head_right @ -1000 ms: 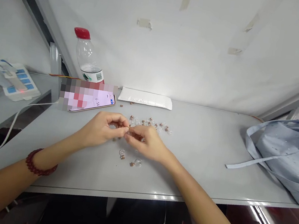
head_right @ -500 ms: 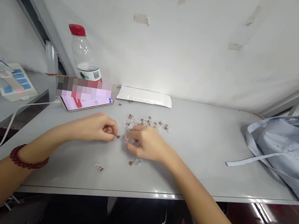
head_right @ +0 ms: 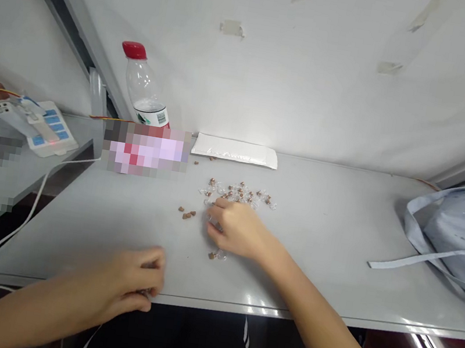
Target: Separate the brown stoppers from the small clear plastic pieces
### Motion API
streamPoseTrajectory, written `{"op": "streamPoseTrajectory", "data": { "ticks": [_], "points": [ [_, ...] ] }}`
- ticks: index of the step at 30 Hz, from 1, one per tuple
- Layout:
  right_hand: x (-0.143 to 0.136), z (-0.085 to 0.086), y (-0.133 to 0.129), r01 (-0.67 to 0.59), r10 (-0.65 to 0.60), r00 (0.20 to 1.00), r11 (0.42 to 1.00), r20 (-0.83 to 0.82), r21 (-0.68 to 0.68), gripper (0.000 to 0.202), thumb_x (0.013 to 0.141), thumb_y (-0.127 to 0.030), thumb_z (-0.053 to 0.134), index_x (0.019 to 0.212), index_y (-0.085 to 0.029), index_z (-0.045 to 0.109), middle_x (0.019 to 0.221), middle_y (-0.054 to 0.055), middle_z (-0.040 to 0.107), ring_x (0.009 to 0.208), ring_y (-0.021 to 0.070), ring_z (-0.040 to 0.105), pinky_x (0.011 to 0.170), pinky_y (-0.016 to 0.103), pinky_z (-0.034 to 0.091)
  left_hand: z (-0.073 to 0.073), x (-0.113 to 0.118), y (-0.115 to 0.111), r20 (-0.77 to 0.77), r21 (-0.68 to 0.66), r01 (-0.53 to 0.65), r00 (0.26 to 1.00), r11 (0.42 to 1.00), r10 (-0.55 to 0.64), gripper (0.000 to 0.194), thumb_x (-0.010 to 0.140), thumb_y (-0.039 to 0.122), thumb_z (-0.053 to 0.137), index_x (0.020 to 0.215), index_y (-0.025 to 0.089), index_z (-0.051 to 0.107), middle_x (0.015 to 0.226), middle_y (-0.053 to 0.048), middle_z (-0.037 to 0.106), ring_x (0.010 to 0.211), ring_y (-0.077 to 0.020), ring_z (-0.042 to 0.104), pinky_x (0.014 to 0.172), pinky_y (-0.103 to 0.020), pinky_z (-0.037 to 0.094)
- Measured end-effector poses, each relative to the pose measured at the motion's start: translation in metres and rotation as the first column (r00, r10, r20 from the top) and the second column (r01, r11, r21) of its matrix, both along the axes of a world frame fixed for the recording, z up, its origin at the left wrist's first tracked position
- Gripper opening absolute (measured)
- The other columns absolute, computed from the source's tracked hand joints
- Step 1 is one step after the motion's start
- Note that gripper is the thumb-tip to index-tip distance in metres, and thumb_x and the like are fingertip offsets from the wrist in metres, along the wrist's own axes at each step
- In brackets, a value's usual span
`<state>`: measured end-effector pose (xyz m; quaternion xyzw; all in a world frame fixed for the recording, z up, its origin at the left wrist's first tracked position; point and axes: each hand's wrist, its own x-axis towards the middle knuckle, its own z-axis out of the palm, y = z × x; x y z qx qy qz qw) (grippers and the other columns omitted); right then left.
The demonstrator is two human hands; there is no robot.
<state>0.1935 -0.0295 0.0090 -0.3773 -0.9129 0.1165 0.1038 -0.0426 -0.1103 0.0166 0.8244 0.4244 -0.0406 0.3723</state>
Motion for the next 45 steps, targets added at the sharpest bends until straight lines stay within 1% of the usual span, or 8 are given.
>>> {"op": "streamPoseTrajectory", "data": {
  "ticks": [9, 17, 21, 26, 32, 36, 42, 45],
  "points": [
    [0.001, 0.000, 0.003, 0.009, -0.009, 1.000, 1.000, 0.019, -0.030, 0.019, 0.082, -0.016, 0.048, 0.088, -0.014, 0.066, 0.072, 0.002, 0.049, 0.056, 0.0105, 0.039, 0.053, 0.026, 0.026, -0.011, 0.000, 0.013, 0.215, 0.035, -0.068, 0.975, 0.997, 0.059, 0.016, 0.089, 0.018, 0.047, 0.089, 0.023, 0.063, 0.093, 0.002, 0.060, 0.080, -0.0115, 0.057, 0.071, -0.022, 0.041],
    [0.001, 0.004, 0.002, 0.013, -0.030, 0.982, 0.996, -0.188, -0.089, 0.014, 0.083, -0.019, 0.052, 0.087, -0.015, 0.065, 0.070, 0.000, 0.050, 0.059, 0.0108, 0.042, 0.057, 0.025, 0.032, 0.016, 0.026, 0.055, 0.423, 0.338, -0.163, 0.906, 0.927, 0.005, 0.015, 0.086, 0.016, 0.055, 0.089, 0.019, 0.069, 0.071, 0.002, 0.067, 0.061, -0.0111, 0.059, 0.058, -0.023, 0.045],
    [0.002, 0.007, 0.001, -0.009, -0.171, 0.839, 0.945, -0.517, -0.327, 0.022, 0.091, -0.030, 0.047, 0.080, -0.017, 0.061, 0.061, -0.003, 0.044, 0.054, 0.0097, 0.038, 0.053, 0.025, 0.031, 0.015, 0.053, 0.077, 0.684, 0.536, -0.336, 0.710, 0.774, -0.166, 0.020, 0.088, 0.015, 0.053, 0.103, 0.019, 0.067, 0.099, -0.004, 0.072, 0.084, -0.0141, 0.067, 0.075, -0.026, 0.054],
    [0.001, 0.000, 0.006, -0.332, -0.386, 0.525, 0.728, -0.759, -0.600, 0.029, 0.090, -0.040, 0.051, 0.075, -0.016, 0.060, 0.068, 0.001, 0.055, 0.061, 0.0125, 0.050, 0.059, 0.029, 0.042, -0.009, 0.083, 0.087, 0.769, 0.590, -0.470, 0.574, 0.656, -0.281, 0.026, 0.091, 0.014, 0.051, 0.113, 0.018, 0.062, 0.109, -0.007, 0.070, 0.114, -0.0185, 0.058, 0.094, -0.035, 0.052],
    [0.002, -0.007, 0.013, -0.352, -0.481, 0.441, 0.684, -0.758, -0.639, 0.020, 0.086, -0.035, 0.060, 0.086, -0.016, 0.066, 0.068, -0.002, 0.050, 0.061, 0.0090, 0.045, 0.063, 0.027, 0.040, -0.022, 0.080, 0.088, 0.743, 0.531, -0.468, 0.658, 0.707, -0.123, 0.035, 0.093, 0.019, 0.046, 0.127, 0.023, 0.053, 0.121, -0.006, 0.063, 0.129, -0.0201, 0.044, 0.100, -0.040, 0.047],
    [0.006, -0.005, 0.016, -0.282, -0.476, 0.440, 0.732, -0.762, -0.620, 0.017, 0.085, -0.032, 0.062, 0.087, -0.017, 0.067, 0.070, -0.002, 0.052, 0.061, 0.0081, 0.045, 0.062, 0.025, 0.038, -0.020, 0.069, 0.096, 0.735, 0.580, -0.509, 0.663, 0.636, -0.140, 0.024, 0.088, 0.022, 0.057, 0.111, 0.019, 0.063, 0.104, -0.007, 0.069, 0.106, -0.0199, 0.057, 0.089, -0.037, 0.051],
    [0.009, 0.000, 0.018, -0.179, -0.449, 0.540, 0.765, -0.712, -0.618, 0.024, 0.084, -0.039, 0.061, 0.081, -0.015, 0.066, 0.065, -0.002, 0.052, 0.055, 0.0086, 0.043, 0.057, 0.026, 0.037, -0.015, 0.058, 0.106, 0.517, 0.798, -0.375, 0.828, 0.472, -0.217, 0.015, 0.089, 0.025, 0.054, 0.086, 0.016, 0.066, 0.081, -0.007, 0.065, 0.082, -0.0199, 0.052, 0.077, -0.036, 0.046],
    [0.011, 0.003, 0.017, -0.105, -0.408, 0.635, 0.795, -0.655, -0.598, 0.029, 0.085, -0.041, 0.058, 0.074, -0.015, 0.063, 0.061, -0.002, 0.049, 0.054, 0.0086, 0.041, 0.052, 0.024, 0.034, -0.008, 0.054, 0.104, 0.400, 0.806, -0.228, 0.890, 0.546, -0.218, 0.021, 0.091, 0.025, 0.048, 0.081, 0.015, 0.064, 0.077, -0.007, 0.062, 0.080, -0.0197, 0.050, 0.075, -0.035, 0.043]
  ]
}}
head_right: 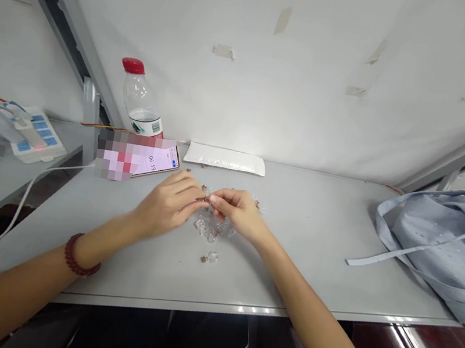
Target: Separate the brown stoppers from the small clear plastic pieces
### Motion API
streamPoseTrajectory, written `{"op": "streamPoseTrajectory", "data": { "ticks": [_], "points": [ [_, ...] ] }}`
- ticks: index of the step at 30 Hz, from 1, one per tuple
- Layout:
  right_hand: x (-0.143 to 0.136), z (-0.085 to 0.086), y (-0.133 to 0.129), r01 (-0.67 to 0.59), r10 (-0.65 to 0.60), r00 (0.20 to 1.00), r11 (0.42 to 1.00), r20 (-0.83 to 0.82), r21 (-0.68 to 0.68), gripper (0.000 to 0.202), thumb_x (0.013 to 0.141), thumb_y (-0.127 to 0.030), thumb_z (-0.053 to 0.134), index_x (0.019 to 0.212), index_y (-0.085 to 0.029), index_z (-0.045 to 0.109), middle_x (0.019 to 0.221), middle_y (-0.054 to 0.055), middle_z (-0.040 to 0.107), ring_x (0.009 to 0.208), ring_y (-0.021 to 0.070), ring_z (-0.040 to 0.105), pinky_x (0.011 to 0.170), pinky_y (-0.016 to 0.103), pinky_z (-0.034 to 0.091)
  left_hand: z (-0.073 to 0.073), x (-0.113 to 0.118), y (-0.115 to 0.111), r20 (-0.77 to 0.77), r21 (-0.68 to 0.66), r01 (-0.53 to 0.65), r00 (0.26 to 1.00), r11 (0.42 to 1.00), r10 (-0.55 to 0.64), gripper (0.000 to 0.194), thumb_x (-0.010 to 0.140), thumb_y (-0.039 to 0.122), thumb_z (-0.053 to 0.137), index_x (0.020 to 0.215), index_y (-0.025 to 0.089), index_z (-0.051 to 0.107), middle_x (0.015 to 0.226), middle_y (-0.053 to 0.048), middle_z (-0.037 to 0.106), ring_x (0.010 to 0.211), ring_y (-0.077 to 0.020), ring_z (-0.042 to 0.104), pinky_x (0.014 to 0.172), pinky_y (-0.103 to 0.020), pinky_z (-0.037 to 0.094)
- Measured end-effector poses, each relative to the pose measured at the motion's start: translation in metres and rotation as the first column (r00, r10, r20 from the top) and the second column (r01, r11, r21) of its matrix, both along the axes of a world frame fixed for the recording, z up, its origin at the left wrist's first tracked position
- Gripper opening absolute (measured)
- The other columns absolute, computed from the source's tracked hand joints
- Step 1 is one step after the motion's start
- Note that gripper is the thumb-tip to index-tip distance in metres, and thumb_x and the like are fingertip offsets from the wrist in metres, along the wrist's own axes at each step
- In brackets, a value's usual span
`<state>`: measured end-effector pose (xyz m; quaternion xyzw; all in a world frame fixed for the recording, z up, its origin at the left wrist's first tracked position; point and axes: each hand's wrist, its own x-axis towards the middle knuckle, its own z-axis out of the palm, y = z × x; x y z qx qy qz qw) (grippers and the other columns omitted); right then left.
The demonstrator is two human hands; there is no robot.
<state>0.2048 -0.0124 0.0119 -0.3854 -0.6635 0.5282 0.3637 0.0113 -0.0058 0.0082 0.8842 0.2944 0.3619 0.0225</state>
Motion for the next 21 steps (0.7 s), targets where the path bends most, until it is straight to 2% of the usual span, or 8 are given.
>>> {"op": "streamPoseTrajectory", "data": {
  "ticks": [2, 4, 7, 11, 17, 21],
  "points": [
    [0.001, 0.002, -0.001, -0.018, 0.016, 0.996, 1.000, 0.087, 0.022, 0.029, 0.086, -0.041, 0.056, 0.075, -0.015, 0.064, 0.060, -0.003, 0.048, 0.054, 0.0089, 0.042, 0.051, 0.024, 0.033, 0.006, -0.004, 0.000, -0.016, -0.145, 0.075, 0.997, 0.987, -0.078, 0.020, 0.091, 0.026, 0.048, 0.078, 0.017, 0.062, 0.076, -0.005, 0.061, 0.079, -0.0182, 0.050, 0.074, -0.032, 0.042],
    [0.000, 0.003, -0.001, -0.033, 0.025, 0.988, 0.998, 0.150, 0.053, 0.026, 0.087, -0.038, 0.055, 0.080, -0.015, 0.065, 0.062, -0.002, 0.051, 0.056, 0.0095, 0.044, 0.052, 0.024, 0.034, 0.012, -0.009, 0.002, 0.008, -0.318, 0.127, 0.991, 0.940, -0.131, 0.021, 0.090, 0.029, 0.050, 0.075, 0.018, 0.060, 0.076, -0.002, 0.060, 0.078, -0.0165, 0.052, 0.073, -0.029, 0.042],
    [-0.001, 0.002, -0.001, -0.036, -0.023, 0.957, 0.979, 0.288, 0.198, 0.019, 0.087, -0.030, 0.054, 0.086, -0.016, 0.067, 0.072, 0.001, 0.059, 0.063, 0.0111, 0.048, 0.058, 0.025, 0.037, 0.017, -0.019, 0.008, -0.040, -0.494, 0.109, 0.988, 0.863, -0.148, 0.020, 0.087, 0.033, 0.051, 0.076, 0.019, 0.061, 0.078, -0.001, 0.063, 0.080, -0.0163, 0.054, 0.073, -0.028, 0.041],
    [-0.001, -0.002, 0.000, -0.126, -0.063, 0.889, 0.918, 0.453, 0.375, 0.013, 0.086, -0.022, 0.057, 0.088, -0.019, 0.069, 0.079, 0.002, 0.063, 0.070, 0.0122, 0.050, 0.064, 0.026, 0.038, 0.013, -0.031, 0.016, -0.206, -0.581, 0.014, 0.965, 0.814, -0.163, 0.020, 0.081, 0.031, 0.052, 0.073, 0.020, 0.066, 0.075, -0.002, 0.065, 0.078, -0.0179, 0.055, 0.069, -0.028, 0.039],
    [-0.001, -0.006, -0.001, -0.177, -0.063, 0.857, 0.896, 0.511, 0.408, 0.017, 0.087, -0.021, 0.055, 0.095, -0.019, 0.070, 0.081, 0.003, 0.062, 0.070, 0.0127, 0.052, 0.065, 0.028, 0.040, 0.004, -0.033, 0.018, -0.337, -0.626, -0.155, 0.937, 0.764, -0.087, 0.022, 0.078, 0.034, 0.052, 0.066, 0.020, 0.065, 0.063, 0.000, 0.063, 0.055, -0.0138, 0.052, 0.052, -0.025, 0.032],
    [0.000, -0.005, -0.001, -0.208, -0.064, 0.829, 0.887, 0.556, 0.413, 0.018, 0.088, -0.022, 0.054, 0.096, -0.019, 0.070, 0.081, 0.003, 0.062, 0.074, 0.0143, 0.053, 0.066, 0.028, 0.040, 0.004, -0.032, 0.019, -0.328, -0.655, -0.158, 0.940, 0.739, -0.091, 0.025, 0.081, 0.036, 0.048, 0.074, 0.019, 0.064, 0.067, 0.000, 0.066, 0.056, -0.0137, 0.054, 0.052, -0.025, 0.033]
  ]
}}
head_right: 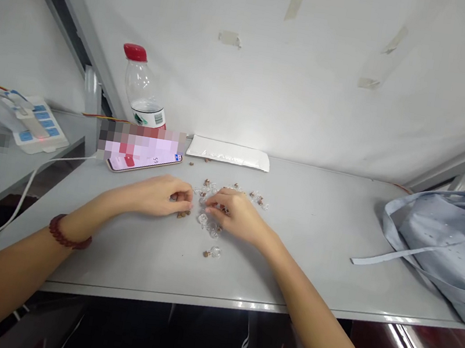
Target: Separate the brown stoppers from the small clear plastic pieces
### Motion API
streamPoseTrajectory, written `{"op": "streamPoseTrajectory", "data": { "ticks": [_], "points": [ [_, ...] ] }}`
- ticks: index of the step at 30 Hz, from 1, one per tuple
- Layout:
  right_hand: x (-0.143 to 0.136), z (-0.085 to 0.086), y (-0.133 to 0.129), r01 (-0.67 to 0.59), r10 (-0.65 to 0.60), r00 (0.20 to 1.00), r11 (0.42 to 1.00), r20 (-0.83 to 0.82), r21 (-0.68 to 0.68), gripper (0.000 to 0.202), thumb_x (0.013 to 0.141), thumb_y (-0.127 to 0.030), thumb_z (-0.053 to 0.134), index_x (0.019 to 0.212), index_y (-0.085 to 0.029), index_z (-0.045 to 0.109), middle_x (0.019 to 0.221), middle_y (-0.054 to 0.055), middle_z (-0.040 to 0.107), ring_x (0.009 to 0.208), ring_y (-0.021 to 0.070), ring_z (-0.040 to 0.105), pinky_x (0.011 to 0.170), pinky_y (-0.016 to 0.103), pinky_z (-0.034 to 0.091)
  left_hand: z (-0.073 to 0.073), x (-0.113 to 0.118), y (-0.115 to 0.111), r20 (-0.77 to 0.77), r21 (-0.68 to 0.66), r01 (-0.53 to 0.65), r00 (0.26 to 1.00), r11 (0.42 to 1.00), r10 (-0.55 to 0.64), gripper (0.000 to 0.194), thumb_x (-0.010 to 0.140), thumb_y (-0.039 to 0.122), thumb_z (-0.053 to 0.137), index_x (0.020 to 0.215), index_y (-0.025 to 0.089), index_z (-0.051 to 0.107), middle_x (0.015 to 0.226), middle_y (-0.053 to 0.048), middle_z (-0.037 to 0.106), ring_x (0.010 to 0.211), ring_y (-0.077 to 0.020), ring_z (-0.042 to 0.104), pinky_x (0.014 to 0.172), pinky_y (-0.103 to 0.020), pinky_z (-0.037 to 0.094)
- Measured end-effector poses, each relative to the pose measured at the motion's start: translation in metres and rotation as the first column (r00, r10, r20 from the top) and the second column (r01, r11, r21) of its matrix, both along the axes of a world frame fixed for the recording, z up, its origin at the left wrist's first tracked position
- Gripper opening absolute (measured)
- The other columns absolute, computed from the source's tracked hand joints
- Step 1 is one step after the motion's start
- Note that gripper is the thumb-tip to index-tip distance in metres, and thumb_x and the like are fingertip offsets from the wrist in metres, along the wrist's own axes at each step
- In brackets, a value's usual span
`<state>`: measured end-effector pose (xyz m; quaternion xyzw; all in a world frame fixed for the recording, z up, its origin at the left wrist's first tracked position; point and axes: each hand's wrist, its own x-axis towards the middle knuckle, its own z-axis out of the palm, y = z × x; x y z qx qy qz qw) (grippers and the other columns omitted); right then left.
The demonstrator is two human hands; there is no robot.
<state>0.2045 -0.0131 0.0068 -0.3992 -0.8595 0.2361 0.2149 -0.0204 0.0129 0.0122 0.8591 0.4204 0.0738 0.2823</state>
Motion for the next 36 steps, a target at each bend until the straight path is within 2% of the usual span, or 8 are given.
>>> {"op": "streamPoseTrajectory", "data": {
  "ticks": [5, 8, 15, 21, 28, 31, 34, 36],
  "points": [
    [0.004, 0.005, 0.001, -0.001, 0.002, 1.000, 1.000, 0.031, -0.012, 0.015, 0.088, -0.022, 0.054, 0.093, -0.019, 0.068, 0.081, 0.003, 0.063, 0.075, 0.0146, 0.054, 0.067, 0.028, 0.041, 0.001, 0.003, -0.002, 0.014, -0.011, 0.041, 0.999, 0.999, -0.041, 0.030, 0.083, 0.043, 0.047, 0.096, 0.021, 0.063, 0.095, -0.003, 0.066, 0.086, -0.0185, 0.058, 0.072, -0.027, 0.041],
    [0.007, 0.013, -0.001, -0.015, 0.016, 0.999, 0.999, 0.028, -0.037, 0.013, 0.087, -0.021, 0.054, 0.090, -0.019, 0.067, 0.083, 0.003, 0.064, 0.076, 0.0146, 0.054, 0.066, 0.027, 0.040, 0.002, 0.004, -0.004, -0.016, -0.054, 0.109, 0.994, 0.993, -0.110, 0.032, 0.080, 0.042, 0.053, 0.104, 0.022, 0.062, 0.107, -0.004, 0.060, 0.091, -0.0187, 0.056, 0.076, -0.027, 0.042],
    [0.016, 0.031, -0.011, -0.150, 0.202, 0.958, 0.957, 0.201, -0.248, 0.017, 0.077, -0.033, 0.071, 0.087, -0.019, 0.069, 0.086, 0.002, 0.065, 0.070, 0.0140, 0.056, 0.065, 0.027, 0.042, 0.006, 0.003, -0.005, -0.047, -0.095, 0.144, 0.988, 0.985, -0.149, 0.018, 0.079, 0.029, 0.055, 0.094, 0.021, 0.061, 0.100, -0.003, 0.059, 0.090, -0.0172, 0.054, 0.076, -0.027, 0.042],
    [0.013, 0.021, -0.016, -0.177, 0.216, 0.941, 0.971, 0.260, -0.163, 0.014, 0.081, -0.014, 0.063, 0.091, -0.021, 0.070, 0.092, 0.003, 0.061, 0.074, 0.0143, 0.056, 0.065, 0.027, 0.042, -0.001, 0.008, -0.011, -0.007, -0.051, 0.118, 0.993, 0.992, -0.119, 0.033, 0.076, 0.047, 0.062, 0.096, 0.021, 0.057, 0.101, -0.003, 0.056, 0.090, -0.0196, 0.052, 0.074, -0.029, 0.041],
    [0.007, 0.020, -0.016, -0.169, 0.198, 0.943, 0.978, 0.270, -0.127, 0.017, 0.075, -0.006, 0.057, 0.085, -0.018, 0.066, 0.087, 0.003, 0.059, 0.069, 0.0128, 0.054, 0.062, 0.026, 0.042, -0.014, 0.023, -0.015, 0.054, 0.084, 0.120, 0.991, 0.989, -0.124, 0.020, 0.083, 0.038, 0.057, 0.082, 0.018, 0.055, 0.088, -0.003, 0.057, 0.085, -0.0190, 0.050, 0.071, -0.030, 0.039],
    [0.007, 0.022, -0.015, -0.136, 0.158, 0.970, 0.983, 0.182, -0.127, 0.020, 0.071, -0.003, 0.054, 0.082, -0.017, 0.063, 0.079, 0.001, 0.060, 0.067, 0.0122, 0.053, 0.063, 0.026, 0.044, -0.013, 0.022, -0.015, 0.070, 0.109, 0.103, 0.991, 0.989, -0.111, 0.022, 0.081, 0.040, 0.061, 0.082, 0.018, 0.056, 0.087, -0.003, 0.057, 0.086, -0.0198, 0.051, 0.071, -0.030, 0.039],
    [0.008, 0.025, -0.016, -0.091, 0.082, 0.995, 0.976, -0.055, -0.196, 0.017, 0.074, -0.009, 0.056, 0.086, -0.019, 0.063, 0.082, 0.001, 0.062, 0.072, 0.0129, 0.057, 0.069, 0.028, 0.048, -0.006, 0.020, -0.016, 0.125, 0.130, 0.075, 0.988, 0.989, -0.091, 0.026, 0.079, 0.043, 0.063, 0.086, 0.018, 0.058, 0.089, -0.003, 0.058, 0.088, -0.0201, 0.051, 0.072, -0.030, 0.039],
    [0.008, 0.027, -0.018, -0.080, 0.013, 0.973, 0.956, -0.231, -0.282, 0.015, 0.077, -0.012, 0.057, 0.089, -0.019, 0.063, 0.089, 0.002, 0.063, 0.078, 0.0139, 0.060, 0.072, 0.029, 0.050, 0.000, 0.020, -0.019, 0.196, 0.135, 0.066, 0.976, 0.989, -0.092, 0.027, 0.079, 0.043, 0.064, 0.087, 0.018, 0.059, 0.089, -0.003, 0.059, 0.085, -0.0183, 0.052, 0.071, -0.028, 0.039]
  ]
}}
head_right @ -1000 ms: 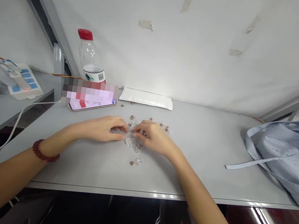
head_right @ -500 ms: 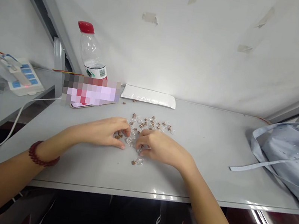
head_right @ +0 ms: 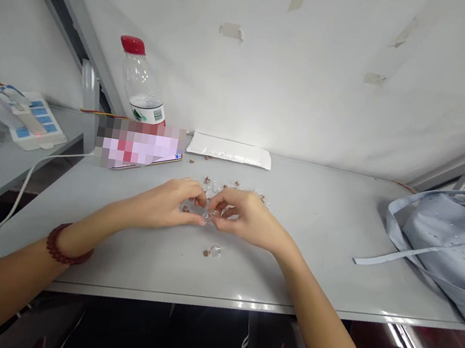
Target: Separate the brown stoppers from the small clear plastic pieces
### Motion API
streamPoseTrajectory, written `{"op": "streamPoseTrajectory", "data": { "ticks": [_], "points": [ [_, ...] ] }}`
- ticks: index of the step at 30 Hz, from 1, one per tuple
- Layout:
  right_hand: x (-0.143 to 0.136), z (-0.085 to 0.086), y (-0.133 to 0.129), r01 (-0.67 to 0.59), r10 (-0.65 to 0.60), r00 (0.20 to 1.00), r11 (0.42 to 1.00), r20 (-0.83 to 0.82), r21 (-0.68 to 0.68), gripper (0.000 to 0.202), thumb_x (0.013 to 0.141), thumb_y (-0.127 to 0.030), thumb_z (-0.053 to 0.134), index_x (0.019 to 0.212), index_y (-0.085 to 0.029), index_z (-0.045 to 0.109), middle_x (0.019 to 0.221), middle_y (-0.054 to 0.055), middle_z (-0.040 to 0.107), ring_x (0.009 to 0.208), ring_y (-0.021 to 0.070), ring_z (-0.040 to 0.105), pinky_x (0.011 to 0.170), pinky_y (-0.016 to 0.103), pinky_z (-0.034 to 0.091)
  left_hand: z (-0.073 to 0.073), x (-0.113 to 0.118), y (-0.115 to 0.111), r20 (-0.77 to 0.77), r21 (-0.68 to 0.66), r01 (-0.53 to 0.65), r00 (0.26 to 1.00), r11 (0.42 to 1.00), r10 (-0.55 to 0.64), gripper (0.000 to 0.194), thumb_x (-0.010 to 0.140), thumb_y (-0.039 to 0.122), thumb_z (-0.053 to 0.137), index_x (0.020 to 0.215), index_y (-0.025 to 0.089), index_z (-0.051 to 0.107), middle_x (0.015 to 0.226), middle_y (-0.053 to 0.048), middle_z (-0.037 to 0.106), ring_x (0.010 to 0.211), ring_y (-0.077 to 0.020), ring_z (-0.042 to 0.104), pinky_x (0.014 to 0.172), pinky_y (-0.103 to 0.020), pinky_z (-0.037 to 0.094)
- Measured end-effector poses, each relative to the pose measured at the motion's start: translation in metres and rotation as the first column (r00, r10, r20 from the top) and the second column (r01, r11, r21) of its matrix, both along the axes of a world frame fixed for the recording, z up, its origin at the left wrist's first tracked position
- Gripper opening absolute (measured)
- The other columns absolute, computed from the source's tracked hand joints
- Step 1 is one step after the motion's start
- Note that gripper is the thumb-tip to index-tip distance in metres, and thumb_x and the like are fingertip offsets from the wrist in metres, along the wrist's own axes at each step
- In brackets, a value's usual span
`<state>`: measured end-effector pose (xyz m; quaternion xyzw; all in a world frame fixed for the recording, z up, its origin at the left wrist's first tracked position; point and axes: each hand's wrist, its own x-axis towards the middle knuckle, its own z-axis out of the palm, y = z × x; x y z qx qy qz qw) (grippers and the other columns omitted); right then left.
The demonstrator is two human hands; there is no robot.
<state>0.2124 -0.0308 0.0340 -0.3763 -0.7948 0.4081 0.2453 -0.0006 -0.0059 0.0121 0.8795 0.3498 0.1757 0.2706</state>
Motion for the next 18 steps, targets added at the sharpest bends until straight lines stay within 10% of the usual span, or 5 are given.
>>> {"op": "streamPoseTrajectory", "data": {
  "ticks": [18],
  "points": [
    [-0.002, -0.005, 0.002, 0.061, -0.086, 0.981, 0.988, -0.175, -0.140, 0.016, 0.077, -0.027, 0.069, 0.088, -0.016, 0.065, 0.087, 0.004, 0.063, 0.081, 0.0179, 0.065, 0.074, 0.034, 0.053, 0.016, 0.002, -0.006, 0.121, -0.167, 0.049, 0.992, 0.985, -0.029, 0.025, 0.088, 0.030, 0.048, 0.070, 0.015, 0.057, 0.059, 0.004, 0.044, 0.054, -0.0083, 0.034, 0.051, -0.023, 0.027]
  ]
}}
